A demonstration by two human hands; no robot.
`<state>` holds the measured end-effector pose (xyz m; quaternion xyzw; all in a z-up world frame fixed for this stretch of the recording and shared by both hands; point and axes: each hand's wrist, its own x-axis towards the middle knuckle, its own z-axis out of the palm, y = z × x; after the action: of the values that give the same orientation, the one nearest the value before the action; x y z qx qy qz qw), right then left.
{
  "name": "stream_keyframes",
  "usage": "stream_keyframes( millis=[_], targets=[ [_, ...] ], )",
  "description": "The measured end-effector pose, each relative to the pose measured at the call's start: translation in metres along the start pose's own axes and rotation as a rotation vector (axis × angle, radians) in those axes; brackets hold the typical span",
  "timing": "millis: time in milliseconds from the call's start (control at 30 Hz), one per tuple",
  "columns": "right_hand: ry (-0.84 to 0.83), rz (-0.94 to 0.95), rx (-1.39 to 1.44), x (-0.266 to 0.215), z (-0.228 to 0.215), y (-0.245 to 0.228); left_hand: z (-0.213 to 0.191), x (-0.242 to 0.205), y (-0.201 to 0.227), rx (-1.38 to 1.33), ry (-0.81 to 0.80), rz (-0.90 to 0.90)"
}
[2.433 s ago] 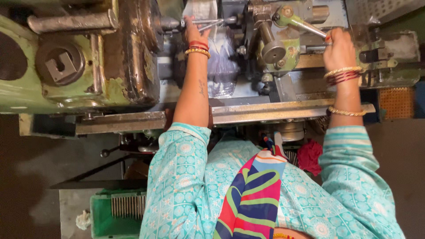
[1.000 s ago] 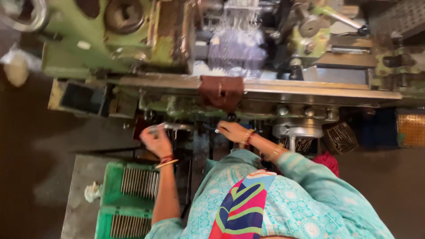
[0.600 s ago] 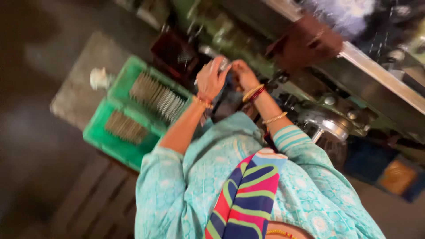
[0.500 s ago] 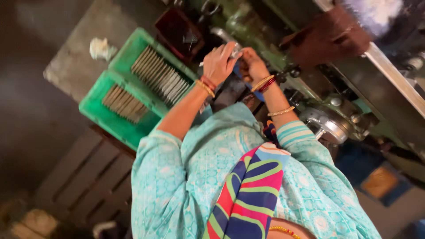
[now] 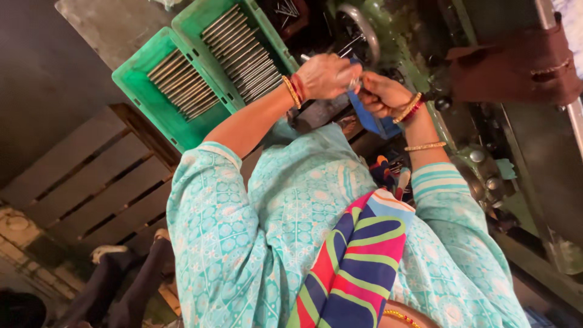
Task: The person operates a metal turning machine, repeatedly inserting small metal rods into the chuck, engaging the cutting tool, and removing the finished rods. The person places the finished rods into a green plastic bin.
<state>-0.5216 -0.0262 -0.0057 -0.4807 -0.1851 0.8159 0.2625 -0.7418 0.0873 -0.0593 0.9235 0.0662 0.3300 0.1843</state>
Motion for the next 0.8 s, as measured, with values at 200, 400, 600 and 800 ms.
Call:
stream_keyframes(
  millis=[200,400,600,800],
  targets=[
    [0.472,-0.443,0.144,0.049,0.014,0.036,0.023,0.023,0.030,-0.146,0.219,-0.788],
    [0.753,-0.950,0.054,0.105,-0.034,0.073,0.055,0.009,0.049,-0.496,0.344,-1.028],
    [1.049,-0.725,0.579,0.055,-0.127,0.090,0.045,-0.095,-0.013,-0.147,0.272,-1.061],
    [1.007,-0.772,0.670,-0.034,-0.139,0.166,0.064,-0.230,-0.171,0.335,0.153,-1.142]
  ],
)
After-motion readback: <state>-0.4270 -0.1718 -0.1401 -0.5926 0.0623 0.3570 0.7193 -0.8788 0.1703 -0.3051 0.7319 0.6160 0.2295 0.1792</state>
